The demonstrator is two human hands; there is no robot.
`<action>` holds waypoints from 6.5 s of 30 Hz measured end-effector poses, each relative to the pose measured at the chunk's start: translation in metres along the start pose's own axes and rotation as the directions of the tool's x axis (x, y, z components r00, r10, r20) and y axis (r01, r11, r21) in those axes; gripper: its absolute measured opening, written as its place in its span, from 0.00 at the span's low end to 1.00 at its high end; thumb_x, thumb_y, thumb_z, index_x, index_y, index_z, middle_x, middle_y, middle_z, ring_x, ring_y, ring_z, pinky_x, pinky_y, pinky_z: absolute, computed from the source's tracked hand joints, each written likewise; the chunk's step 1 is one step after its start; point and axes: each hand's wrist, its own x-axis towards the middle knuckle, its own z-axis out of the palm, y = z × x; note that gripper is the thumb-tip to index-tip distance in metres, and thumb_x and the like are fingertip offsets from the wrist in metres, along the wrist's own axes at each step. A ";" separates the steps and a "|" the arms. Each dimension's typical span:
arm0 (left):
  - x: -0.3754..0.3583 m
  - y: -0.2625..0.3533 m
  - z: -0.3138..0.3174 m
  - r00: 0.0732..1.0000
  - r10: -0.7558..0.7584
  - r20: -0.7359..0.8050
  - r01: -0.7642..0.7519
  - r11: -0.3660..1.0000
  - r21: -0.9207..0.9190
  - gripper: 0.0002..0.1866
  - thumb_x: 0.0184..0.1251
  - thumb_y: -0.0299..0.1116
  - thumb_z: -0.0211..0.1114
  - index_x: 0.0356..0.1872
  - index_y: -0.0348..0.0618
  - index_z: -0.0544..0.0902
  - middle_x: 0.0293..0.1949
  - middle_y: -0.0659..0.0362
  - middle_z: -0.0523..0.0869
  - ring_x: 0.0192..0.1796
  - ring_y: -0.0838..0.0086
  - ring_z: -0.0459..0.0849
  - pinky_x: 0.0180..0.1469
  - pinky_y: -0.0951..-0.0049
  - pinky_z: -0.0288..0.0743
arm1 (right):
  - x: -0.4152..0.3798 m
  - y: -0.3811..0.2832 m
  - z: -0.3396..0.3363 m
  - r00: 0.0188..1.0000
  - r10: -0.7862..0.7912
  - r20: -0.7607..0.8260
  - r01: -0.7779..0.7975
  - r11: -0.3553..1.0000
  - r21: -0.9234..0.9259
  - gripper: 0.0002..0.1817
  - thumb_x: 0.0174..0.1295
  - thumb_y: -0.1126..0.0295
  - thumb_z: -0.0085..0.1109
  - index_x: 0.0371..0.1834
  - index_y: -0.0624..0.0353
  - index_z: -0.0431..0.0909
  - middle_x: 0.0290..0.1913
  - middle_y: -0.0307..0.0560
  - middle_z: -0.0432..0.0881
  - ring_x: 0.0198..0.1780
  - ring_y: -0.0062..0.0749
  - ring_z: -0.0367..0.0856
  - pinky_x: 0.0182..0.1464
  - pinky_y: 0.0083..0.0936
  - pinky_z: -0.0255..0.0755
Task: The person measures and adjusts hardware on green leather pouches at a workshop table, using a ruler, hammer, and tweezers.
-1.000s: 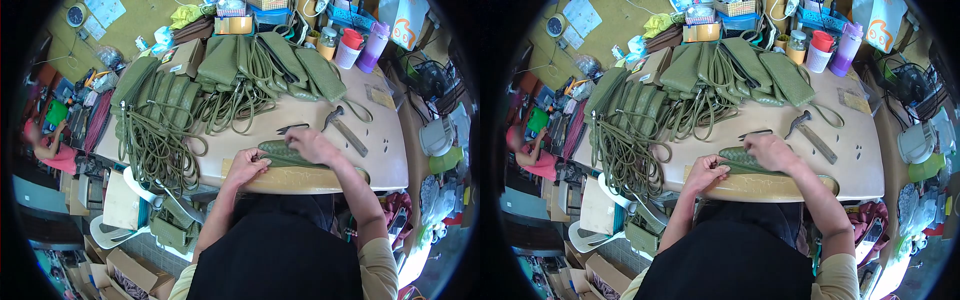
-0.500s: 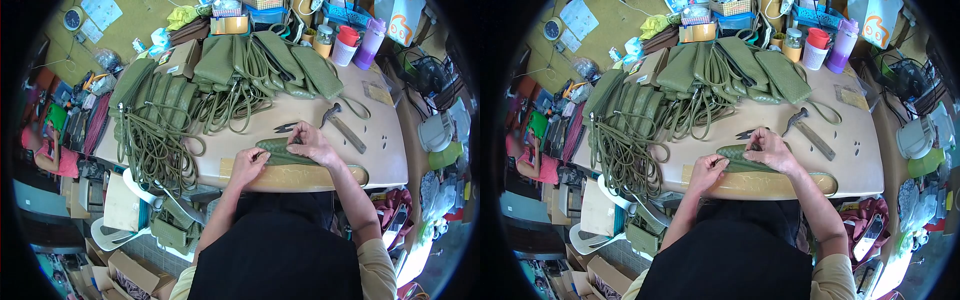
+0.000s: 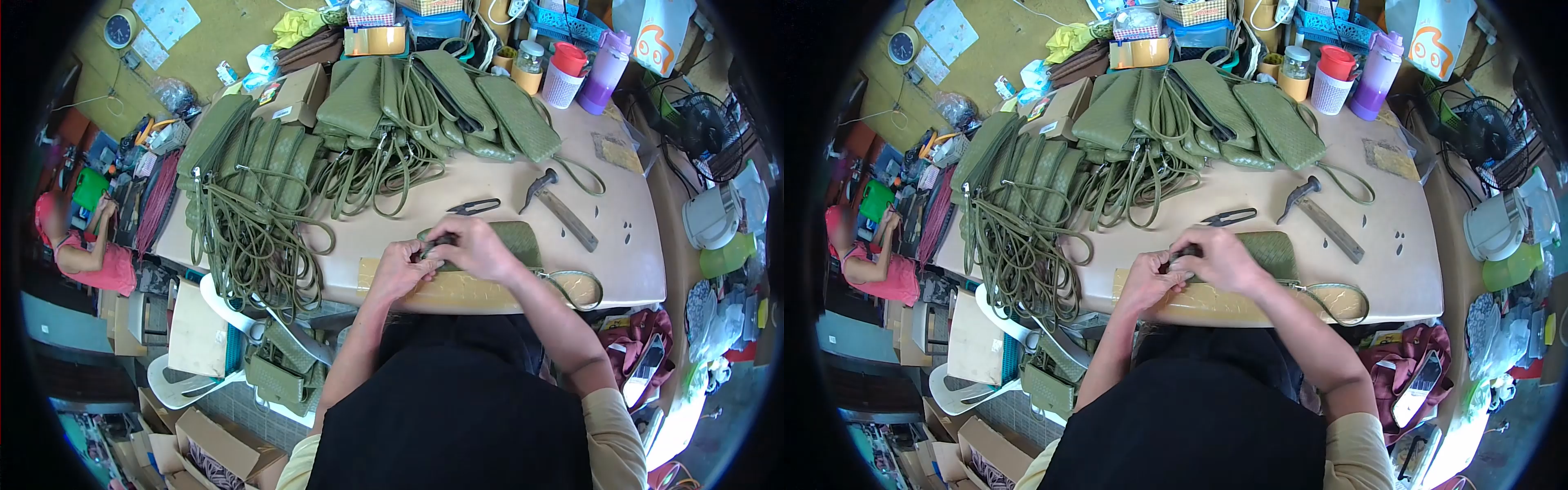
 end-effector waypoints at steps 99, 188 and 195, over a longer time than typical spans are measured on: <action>-0.057 0.033 0.011 0.809 0.587 -0.045 -0.421 0.630 0.653 0.20 0.58 0.34 0.68 0.52 0.42 0.80 0.50 0.50 0.77 0.52 0.61 0.78 0.51 0.67 0.74 | -0.093 0.020 -0.013 0.963 -0.227 -0.141 0.055 0.684 -0.727 0.22 0.48 0.62 0.71 0.46 0.55 0.80 0.46 0.45 0.73 0.48 0.42 0.74 0.49 0.36 0.69; 0.026 0.020 0.044 0.891 0.246 0.381 -0.436 0.697 0.569 0.09 0.67 0.33 0.58 0.36 0.37 0.79 0.33 0.47 0.83 0.39 0.51 0.81 0.42 0.58 0.73 | -0.103 -0.005 -0.092 0.998 -0.023 -0.066 -0.002 0.934 -0.357 0.10 0.50 0.79 0.63 0.35 0.64 0.74 0.35 0.54 0.78 0.42 0.48 0.79 0.44 0.36 0.72; 0.025 0.021 0.040 0.869 0.236 0.435 -0.466 0.686 0.558 0.09 0.68 0.32 0.57 0.35 0.36 0.77 0.32 0.47 0.82 0.38 0.50 0.80 0.41 0.57 0.72 | -0.121 0.031 -0.109 1.000 -0.014 -0.010 0.009 0.923 -0.384 0.09 0.50 0.78 0.62 0.35 0.64 0.76 0.35 0.54 0.79 0.41 0.51 0.78 0.45 0.37 0.72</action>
